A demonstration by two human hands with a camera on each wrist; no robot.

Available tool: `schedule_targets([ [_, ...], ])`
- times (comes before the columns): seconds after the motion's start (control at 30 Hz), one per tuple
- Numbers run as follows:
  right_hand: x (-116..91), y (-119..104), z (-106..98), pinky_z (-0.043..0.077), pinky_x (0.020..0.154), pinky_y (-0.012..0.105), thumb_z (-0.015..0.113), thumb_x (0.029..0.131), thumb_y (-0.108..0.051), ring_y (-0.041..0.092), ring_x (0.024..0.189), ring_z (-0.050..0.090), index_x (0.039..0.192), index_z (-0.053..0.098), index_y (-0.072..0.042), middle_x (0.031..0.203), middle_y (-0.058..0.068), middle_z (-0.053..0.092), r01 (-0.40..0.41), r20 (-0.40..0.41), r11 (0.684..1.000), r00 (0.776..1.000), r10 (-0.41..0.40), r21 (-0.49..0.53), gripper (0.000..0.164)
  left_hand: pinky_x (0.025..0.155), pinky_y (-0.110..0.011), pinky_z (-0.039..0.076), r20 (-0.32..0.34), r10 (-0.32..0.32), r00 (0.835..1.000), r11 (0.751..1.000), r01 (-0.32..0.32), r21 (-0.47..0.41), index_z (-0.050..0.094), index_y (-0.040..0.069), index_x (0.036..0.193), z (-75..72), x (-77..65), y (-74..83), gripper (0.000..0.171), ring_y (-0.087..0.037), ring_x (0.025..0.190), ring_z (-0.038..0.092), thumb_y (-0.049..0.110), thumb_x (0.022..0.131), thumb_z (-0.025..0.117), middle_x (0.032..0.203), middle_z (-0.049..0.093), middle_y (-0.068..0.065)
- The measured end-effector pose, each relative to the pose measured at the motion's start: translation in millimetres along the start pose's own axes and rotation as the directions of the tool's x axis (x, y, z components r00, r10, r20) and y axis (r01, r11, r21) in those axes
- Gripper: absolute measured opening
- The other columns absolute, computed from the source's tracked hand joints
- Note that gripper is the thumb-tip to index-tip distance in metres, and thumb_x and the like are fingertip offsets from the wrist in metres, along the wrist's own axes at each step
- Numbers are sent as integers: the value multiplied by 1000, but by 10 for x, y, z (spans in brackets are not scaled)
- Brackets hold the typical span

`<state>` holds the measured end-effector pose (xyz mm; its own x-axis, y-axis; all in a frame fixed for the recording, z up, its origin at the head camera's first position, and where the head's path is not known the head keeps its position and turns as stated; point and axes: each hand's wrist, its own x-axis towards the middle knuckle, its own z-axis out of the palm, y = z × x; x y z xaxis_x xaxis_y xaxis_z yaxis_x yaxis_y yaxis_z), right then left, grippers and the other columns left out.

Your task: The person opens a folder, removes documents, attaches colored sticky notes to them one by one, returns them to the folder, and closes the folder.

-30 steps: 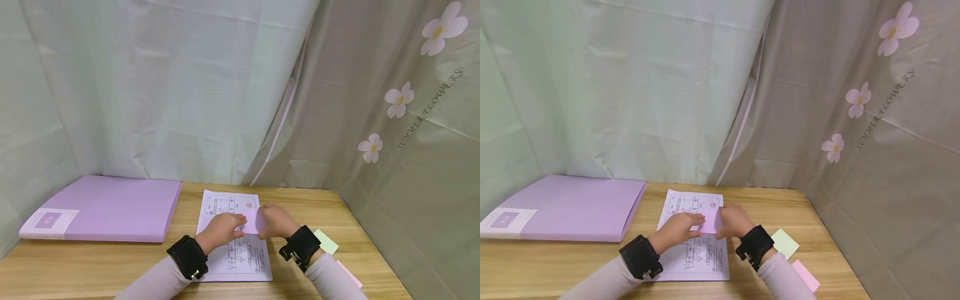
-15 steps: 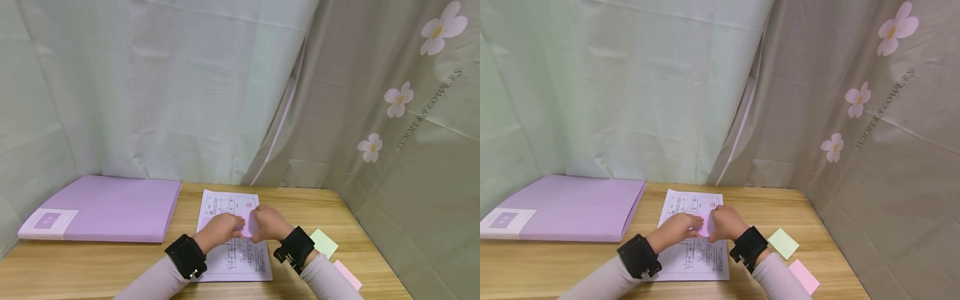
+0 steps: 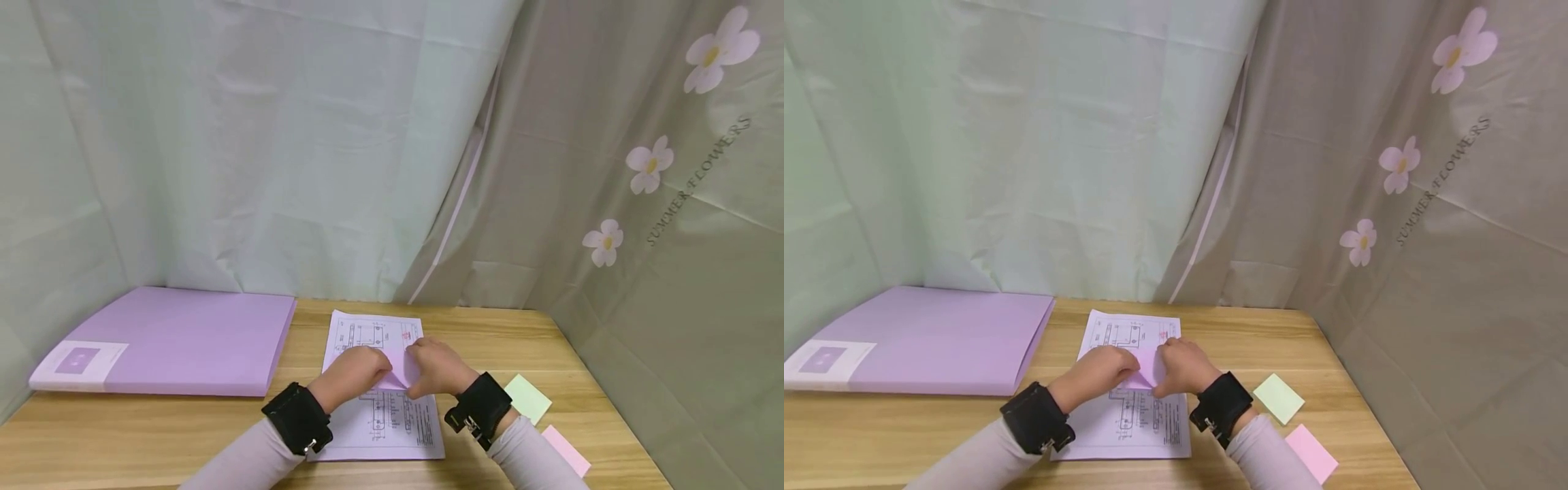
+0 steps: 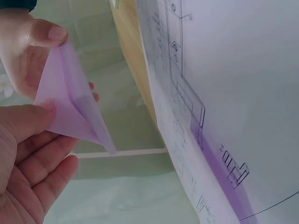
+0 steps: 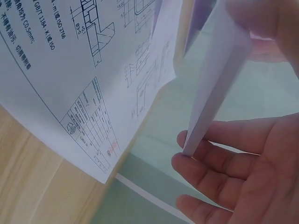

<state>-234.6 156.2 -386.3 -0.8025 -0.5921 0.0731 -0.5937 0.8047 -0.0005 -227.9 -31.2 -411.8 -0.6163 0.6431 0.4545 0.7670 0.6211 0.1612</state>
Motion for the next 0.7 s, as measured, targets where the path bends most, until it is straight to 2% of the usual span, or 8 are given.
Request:
schedule_targets([
  [0.1,-10,15,22,46,70,25,76,57,-41,15,82,53,102,61,-1,92,4,61,-20,21,999,1000,19,44,61,67,-25,50,-24,-30,999,1000,30,3,71,12,78,-30,0,-7,10,-11,72,63,12,81,61,77,68,4],
  [0.2,-24,51,51,47,81,32,76,61,-37,20,93,57,113,57,4,106,12,62,-34,40,987,999,28,155,69,70,-27,51,-62,-85,994,996,84,-30,71,11,82,-56,-5,-19,9,-13,77,64,14,80,63,80,69,2],
  [0.37,-46,147,159,48,82,36,75,69,-29,25,96,58,115,53,7,105,16,61,-53,42,927,998,40,372,63,71,-29,51,-113,-149,982,986,140,-84,71,12,82,-83,-21,-45,8,-13,76,65,16,80,64,79,69,2],
  [0.43,-59,170,231,49,78,34,74,72,-27,23,90,58,112,55,5,99,13,62,-66,32,891,998,57,449,55,72,-29,51,-124,-151,981,987,142,-82,70,11,82,-83,-27,-54,9,-13,77,65,16,81,63,79,69,2],
  [0.5,-72,170,309,50,73,30,72,74,-23,18,84,58,107,58,3,94,10,63,-77,18,843,997,80,533,44,73,-30,51,-136,-150,979,987,139,-85,70,10,82,-83,-33,-55,10,-15,78,65,16,82,62,80,69,0],
  [0.63,-70,165,466,47,64,19,67,79,-17,9,75,55,101,60,-2,90,6,63,-104,-6,721,989,149,685,27,74,-31,52,-171,-143,975,987,127,-102,70,8,83,-81,-35,-46,11,-16,80,66,16,82,62,81,69,-2],
  [0.7,-58,161,503,45,60,17,64,81,-14,8,71,54,97,61,0,87,8,62,-105,-20,658,983,180,746,21,74,-30,52,-188,-144,972,986,125,-109,70,9,83,-82,-34,-45,10,-16,80,66,16,82,63,81,69,-2],
])
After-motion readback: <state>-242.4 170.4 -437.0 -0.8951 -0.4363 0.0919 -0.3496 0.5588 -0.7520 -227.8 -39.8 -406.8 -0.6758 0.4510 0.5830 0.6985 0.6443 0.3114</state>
